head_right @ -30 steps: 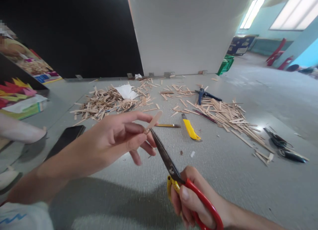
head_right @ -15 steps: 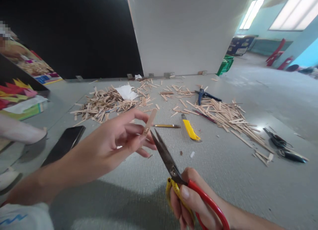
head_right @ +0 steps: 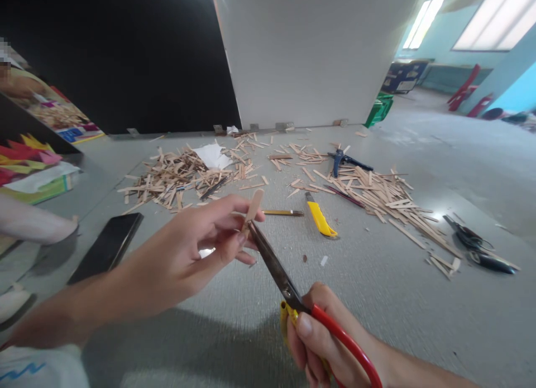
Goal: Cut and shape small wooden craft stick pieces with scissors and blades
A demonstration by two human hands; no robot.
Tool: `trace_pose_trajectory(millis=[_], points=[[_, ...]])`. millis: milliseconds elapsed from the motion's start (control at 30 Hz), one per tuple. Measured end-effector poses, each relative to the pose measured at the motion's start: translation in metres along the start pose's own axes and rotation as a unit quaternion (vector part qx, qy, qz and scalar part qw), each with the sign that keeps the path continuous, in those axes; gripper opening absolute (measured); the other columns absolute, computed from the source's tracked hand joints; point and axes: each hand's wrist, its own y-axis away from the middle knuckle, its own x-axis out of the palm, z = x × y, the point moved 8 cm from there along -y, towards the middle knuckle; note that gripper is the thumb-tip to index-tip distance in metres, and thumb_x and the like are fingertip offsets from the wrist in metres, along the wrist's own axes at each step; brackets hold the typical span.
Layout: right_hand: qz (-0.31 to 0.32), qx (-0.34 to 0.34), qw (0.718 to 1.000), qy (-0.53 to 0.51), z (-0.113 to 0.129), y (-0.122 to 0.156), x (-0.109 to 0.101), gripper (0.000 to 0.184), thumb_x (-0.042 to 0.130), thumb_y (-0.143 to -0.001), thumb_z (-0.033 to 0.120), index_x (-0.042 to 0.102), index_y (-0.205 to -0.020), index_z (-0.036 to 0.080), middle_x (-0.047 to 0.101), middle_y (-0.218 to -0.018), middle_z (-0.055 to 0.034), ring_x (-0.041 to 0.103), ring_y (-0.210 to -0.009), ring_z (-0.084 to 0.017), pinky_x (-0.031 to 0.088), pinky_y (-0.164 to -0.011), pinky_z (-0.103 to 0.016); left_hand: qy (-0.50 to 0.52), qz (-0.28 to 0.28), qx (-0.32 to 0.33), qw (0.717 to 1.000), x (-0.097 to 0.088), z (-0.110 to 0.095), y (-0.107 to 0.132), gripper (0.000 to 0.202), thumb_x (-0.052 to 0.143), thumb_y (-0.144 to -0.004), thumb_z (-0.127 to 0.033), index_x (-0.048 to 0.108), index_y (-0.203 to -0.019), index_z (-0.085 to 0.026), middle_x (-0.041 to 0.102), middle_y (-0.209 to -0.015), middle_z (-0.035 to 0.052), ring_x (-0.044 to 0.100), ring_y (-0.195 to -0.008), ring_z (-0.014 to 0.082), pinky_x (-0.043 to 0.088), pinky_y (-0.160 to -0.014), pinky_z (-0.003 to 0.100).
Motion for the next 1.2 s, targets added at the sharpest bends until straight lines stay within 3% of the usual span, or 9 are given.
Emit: trace_pose_trajectory(millis=[100, 200, 400, 533, 833, 1033, 1200], points=[[-0.032, 0.008, 0.999, -0.011, 0.001, 0.002, -0.001, 0.077, 0.044, -0.094, 0.093, 0.048, -0.059, 0.024, 0.037, -0.040, 0.0087, 0.035, -0.030, -0.006, 0.031, -0.036, -0.019, 0.015, 0.004, -0.006, 1.000, 0.002, -0.001, -0.001, 0.002, 0.053, -0.110, -0.021, 0.053, -0.109, -0.022, 0.068, -0.097, 0.0003, 0.076, -0.090, 0.0159, 0.070, -0.085, 0.029], [-0.044, 0.009, 0.999, -0.020, 0.002, 0.003, -0.001, 0.077, 0.045, -0.095, 0.092, 0.048, -0.059, 0.024, 0.036, -0.040, 0.0091, 0.032, -0.031, -0.005, 0.029, -0.037, -0.019, 0.012, 0.006, -0.012, 1.000, 0.003, 0.000, 0.000, 0.009, 0.051, -0.111, -0.021, 0.047, -0.102, -0.023, 0.065, -0.093, -0.0010, 0.074, -0.084, 0.0142, 0.069, -0.084, 0.029], [-0.028, -0.016, 0.999, -0.020, 0.006, 0.000, 0.001, 0.075, 0.046, -0.099, 0.087, 0.047, -0.059, 0.023, 0.037, -0.039, 0.0085, 0.031, -0.029, -0.004, 0.027, -0.035, -0.019, 0.000, 0.008, -0.026, 1.000, 0.003, 0.003, 0.000, 0.010, 0.051, -0.110, -0.019, 0.044, -0.106, -0.025, 0.063, -0.091, -0.0022, 0.073, -0.082, 0.0144, 0.066, -0.084, 0.030], [-0.033, 0.004, 0.999, -0.014, 0.000, 0.002, -0.001, 0.076, 0.046, -0.098, 0.087, 0.047, -0.057, 0.024, 0.038, -0.039, 0.0079, 0.030, -0.030, -0.004, 0.025, -0.035, -0.020, 0.001, 0.019, -0.029, 0.999, 0.004, 0.004, -0.001, 0.012, 0.051, -0.109, -0.017, 0.042, -0.107, -0.025, 0.065, -0.092, -0.0024, 0.072, -0.082, 0.0142, 0.066, -0.081, 0.029], [-0.021, 0.019, 1.000, -0.002, -0.015, 0.003, -0.004, 0.077, 0.042, -0.095, 0.092, 0.045, -0.054, 0.026, 0.038, -0.036, 0.0067, 0.030, -0.032, -0.007, 0.029, -0.035, -0.022, -0.020, 0.014, -0.024, 0.999, 0.001, 0.004, -0.002, 0.009, 0.054, -0.108, -0.021, 0.046, -0.109, -0.024, 0.069, -0.092, -0.0011, 0.075, -0.078, 0.0148, 0.066, -0.075, 0.026], [-0.017, -0.011, 0.999, -0.035, -0.013, 0.005, -0.003, 0.076, 0.046, -0.102, 0.081, 0.046, -0.052, 0.024, 0.038, -0.034, 0.0069, 0.033, -0.027, -0.005, 0.024, -0.031, -0.016, -0.096, 0.002, 0.022, 0.995, -0.005, -0.003, -0.003, 0.008, 0.054, -0.106, -0.016, 0.051, -0.107, -0.023, 0.073, -0.090, -0.0021, 0.073, -0.076, 0.0126, 0.060, -0.073, 0.023], [-0.024, 0.083, 0.983, -0.161, -0.040, 0.014, -0.002, 0.081, 0.041, -0.096, 0.093, 0.047, -0.053, 0.024, 0.035, -0.032, 0.0084, 0.030, -0.022, -0.006, 0.018, -0.024, -0.015, -0.198, -0.020, 0.054, 0.979, -0.010, -0.006, -0.005, 0.015, 0.050, -0.103, -0.008, 0.055, -0.103, -0.022, 0.074, -0.093, -0.0010, 0.069, -0.071, 0.0100, 0.052, -0.069, 0.020]])
